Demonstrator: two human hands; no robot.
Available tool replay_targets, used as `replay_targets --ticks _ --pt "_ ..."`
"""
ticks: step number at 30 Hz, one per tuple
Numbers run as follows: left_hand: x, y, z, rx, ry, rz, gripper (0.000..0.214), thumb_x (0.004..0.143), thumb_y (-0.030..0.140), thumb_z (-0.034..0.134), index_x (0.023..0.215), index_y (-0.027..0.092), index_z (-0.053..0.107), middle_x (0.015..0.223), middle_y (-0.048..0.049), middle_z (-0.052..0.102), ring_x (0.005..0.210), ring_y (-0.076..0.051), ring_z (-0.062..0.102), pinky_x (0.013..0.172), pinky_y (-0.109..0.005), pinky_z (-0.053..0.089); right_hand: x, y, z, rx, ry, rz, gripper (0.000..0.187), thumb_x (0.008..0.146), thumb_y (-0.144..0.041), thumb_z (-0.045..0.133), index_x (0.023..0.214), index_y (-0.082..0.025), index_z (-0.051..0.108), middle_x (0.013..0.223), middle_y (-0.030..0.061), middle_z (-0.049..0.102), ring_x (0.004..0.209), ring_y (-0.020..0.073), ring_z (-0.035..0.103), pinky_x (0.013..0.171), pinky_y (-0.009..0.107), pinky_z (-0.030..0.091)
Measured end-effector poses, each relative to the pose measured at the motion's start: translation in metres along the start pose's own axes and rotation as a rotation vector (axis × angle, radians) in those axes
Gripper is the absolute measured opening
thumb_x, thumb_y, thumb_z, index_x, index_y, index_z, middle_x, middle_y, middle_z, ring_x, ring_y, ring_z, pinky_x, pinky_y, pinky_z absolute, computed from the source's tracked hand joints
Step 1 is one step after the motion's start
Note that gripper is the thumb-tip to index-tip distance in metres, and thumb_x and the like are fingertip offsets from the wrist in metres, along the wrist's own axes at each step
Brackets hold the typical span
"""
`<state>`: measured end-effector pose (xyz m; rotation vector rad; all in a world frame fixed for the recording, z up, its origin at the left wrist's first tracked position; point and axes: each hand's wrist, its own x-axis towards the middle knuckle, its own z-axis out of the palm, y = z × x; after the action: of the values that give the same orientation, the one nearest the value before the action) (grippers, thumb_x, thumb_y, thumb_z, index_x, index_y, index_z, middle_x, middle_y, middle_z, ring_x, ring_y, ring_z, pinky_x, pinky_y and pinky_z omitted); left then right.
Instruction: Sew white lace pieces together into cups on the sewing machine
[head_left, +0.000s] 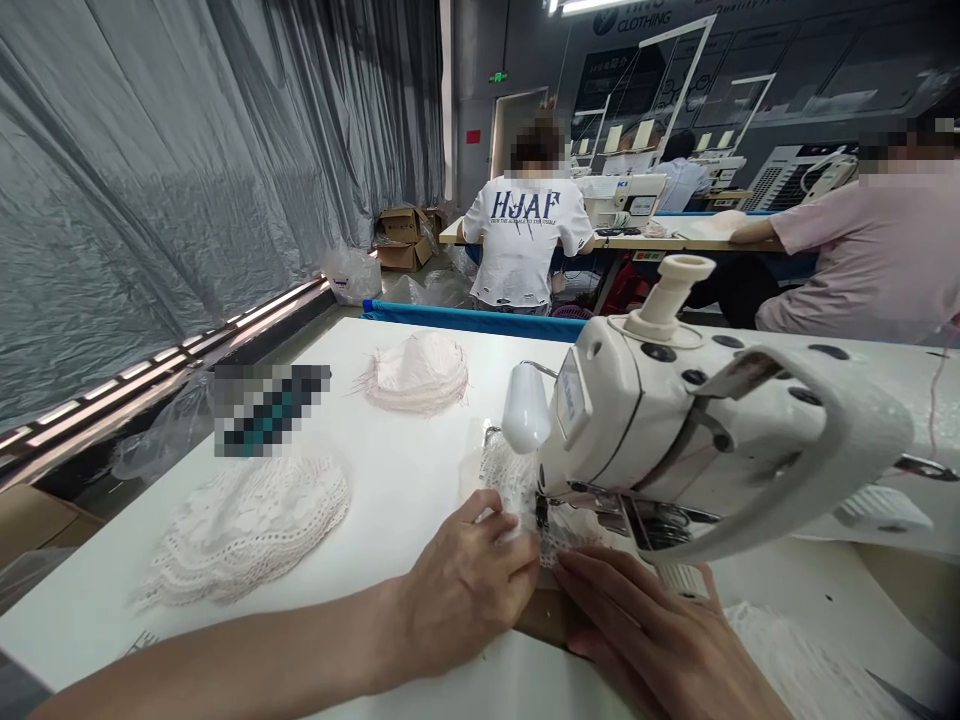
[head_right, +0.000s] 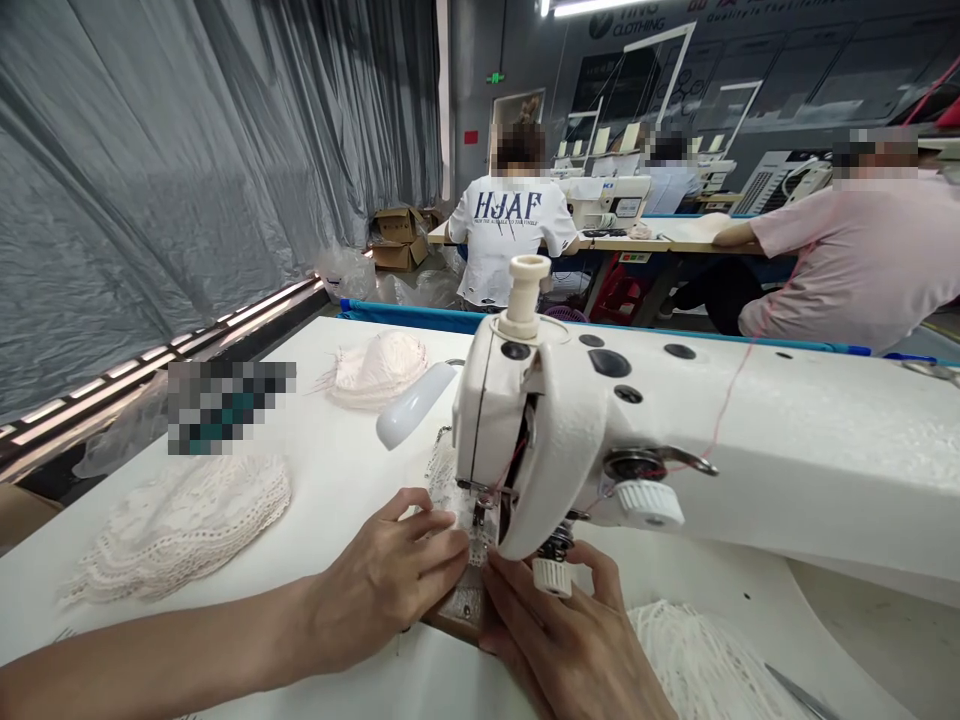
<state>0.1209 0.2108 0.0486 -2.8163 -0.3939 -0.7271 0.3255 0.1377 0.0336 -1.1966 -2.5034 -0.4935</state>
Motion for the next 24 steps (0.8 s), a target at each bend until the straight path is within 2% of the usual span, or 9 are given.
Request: replay_targets --ticks 3,6,11,15,20,24 --pt "-0.001 -0.001 0.001 -0.011 0.044 0.014 0.02 0.082 0.001 0.052 0.066 0.013 0.054 0.082 -0.0007 0.062 0.088 -0.014 0.055 0.082 -0.033 0.04 -0.004 0.001 -0.001 0.002 -0.085 -0.007 0.03 0.093 -0.026 0.046 0.117 -0.016 0.061 0.117 0.0081 0.064 0.079 0.0195 0.068 0.077 0.037 0.051" --pt "-0.001 -0.001 0.001 -0.018 0.037 0.021 0.021 0.082 0.002 0.052 0.065 0.013 0.053 0.082 0.0004 0.062 0.09 -0.015 0.054 0.083 -0.033 0.039 -0.004 0.001 -0.001 -0.008 -0.108 -0.004 0.031 0.092 -0.027 0.047 0.118 -0.015 0.06 0.116 0.0086 0.065 0.072 0.0192 0.067 0.075 0.039 0.052" --pt "-0.002 -0.001 0.001 0.006 0.032 0.005 0.019 0.083 0.001 0.052 0.068 0.013 0.055 0.08 0.0003 0.062 0.086 -0.013 0.056 0.085 -0.034 0.039 -0.004 0.0 0.003 0.063 -0.059 0.012 0.026 0.092 -0.025 0.047 0.113 -0.018 0.062 0.108 0.0074 0.069 0.071 0.0168 0.067 0.073 0.035 0.052" --pt "-0.001 -0.001 0.004 0.014 0.059 -0.029 0.02 0.084 -0.001 0.048 0.071 0.013 0.058 0.078 -0.0007 0.061 0.077 -0.011 0.056 0.079 -0.031 0.041 -0.004 -0.001 0.006 0.129 -0.034 0.074 0.024 0.092 -0.022 0.047 0.112 -0.02 0.061 0.099 0.0054 0.071 0.074 0.0164 0.067 0.073 0.032 0.052" --pt "0.0 -0.005 0.009 0.016 0.092 -0.042 0.023 0.083 -0.002 0.046 0.07 0.012 0.058 0.074 -0.0011 0.061 0.072 -0.01 0.054 0.077 -0.031 0.041 -0.005 -0.001 0.009 0.104 -0.001 0.139 0.027 0.093 -0.023 0.045 0.115 -0.019 0.059 0.097 0.008 0.071 0.081 0.0196 0.067 0.075 0.034 0.05" --pt "0.001 -0.003 0.008 0.031 0.093 -0.05 0.024 0.083 -0.002 0.046 0.066 0.013 0.056 0.069 -0.0008 0.058 0.067 -0.011 0.051 0.071 -0.03 0.041 -0.008 0.001 0.011 0.072 0.012 0.142 0.028 0.093 -0.019 0.041 0.116 -0.019 0.059 0.094 0.009 0.071 0.079 0.0212 0.066 0.075 0.036 0.048"
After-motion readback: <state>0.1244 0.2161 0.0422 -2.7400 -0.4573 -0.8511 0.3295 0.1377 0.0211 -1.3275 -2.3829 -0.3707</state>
